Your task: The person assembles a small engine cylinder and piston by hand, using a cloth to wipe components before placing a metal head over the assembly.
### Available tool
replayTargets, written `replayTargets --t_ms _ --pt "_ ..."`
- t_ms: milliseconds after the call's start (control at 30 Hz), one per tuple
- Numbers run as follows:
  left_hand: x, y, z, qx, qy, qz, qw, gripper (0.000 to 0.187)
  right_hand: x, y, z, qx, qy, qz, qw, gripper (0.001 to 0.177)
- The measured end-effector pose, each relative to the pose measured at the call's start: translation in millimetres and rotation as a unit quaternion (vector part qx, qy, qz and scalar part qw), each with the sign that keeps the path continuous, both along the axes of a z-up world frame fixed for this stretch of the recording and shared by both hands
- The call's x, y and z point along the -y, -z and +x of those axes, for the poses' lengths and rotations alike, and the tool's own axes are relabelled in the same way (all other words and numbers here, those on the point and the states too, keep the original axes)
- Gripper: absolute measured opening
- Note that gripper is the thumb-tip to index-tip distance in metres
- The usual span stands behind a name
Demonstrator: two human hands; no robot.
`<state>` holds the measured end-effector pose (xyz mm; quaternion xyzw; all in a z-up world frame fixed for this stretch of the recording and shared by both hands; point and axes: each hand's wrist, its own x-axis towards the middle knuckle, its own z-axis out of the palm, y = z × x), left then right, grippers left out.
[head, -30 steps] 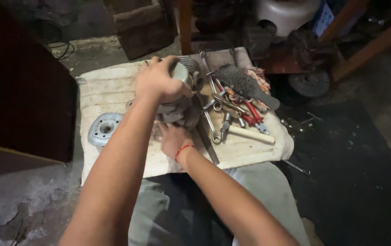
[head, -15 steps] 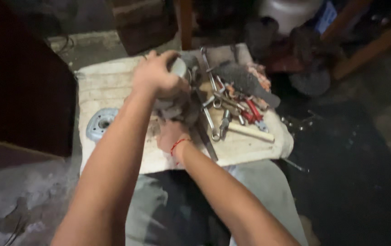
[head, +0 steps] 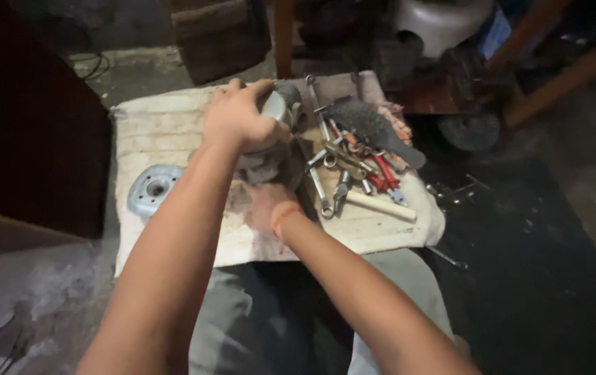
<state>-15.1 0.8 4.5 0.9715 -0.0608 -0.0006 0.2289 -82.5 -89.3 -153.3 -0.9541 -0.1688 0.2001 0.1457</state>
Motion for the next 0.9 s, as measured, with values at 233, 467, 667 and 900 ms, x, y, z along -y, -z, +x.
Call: replayTargets --t_ms 233,467,667,900 --pt "-2 -6 5 -0.014 -0.004 -0.004 1.000 0.097 11 11 -10 0.111 -0.016 0.049 0.993 0.082" --pt "-1 1 6 -0.003 -0.010 -0.011 1.000 0.095 52 2 -26 0.160 0.024 0.149 0.976 0.047" --pt "-3 2 12 -0.008 -0.010 -0.011 1.000 0.094 60 -6 -34 0.172 0.060 0.136 0.974 0.039" --pt "-2 1 7 -0.007 -0.012 -0.016 1.000 0.096 68 -8 -42 0.180 -0.025 0.081 0.980 0.065"
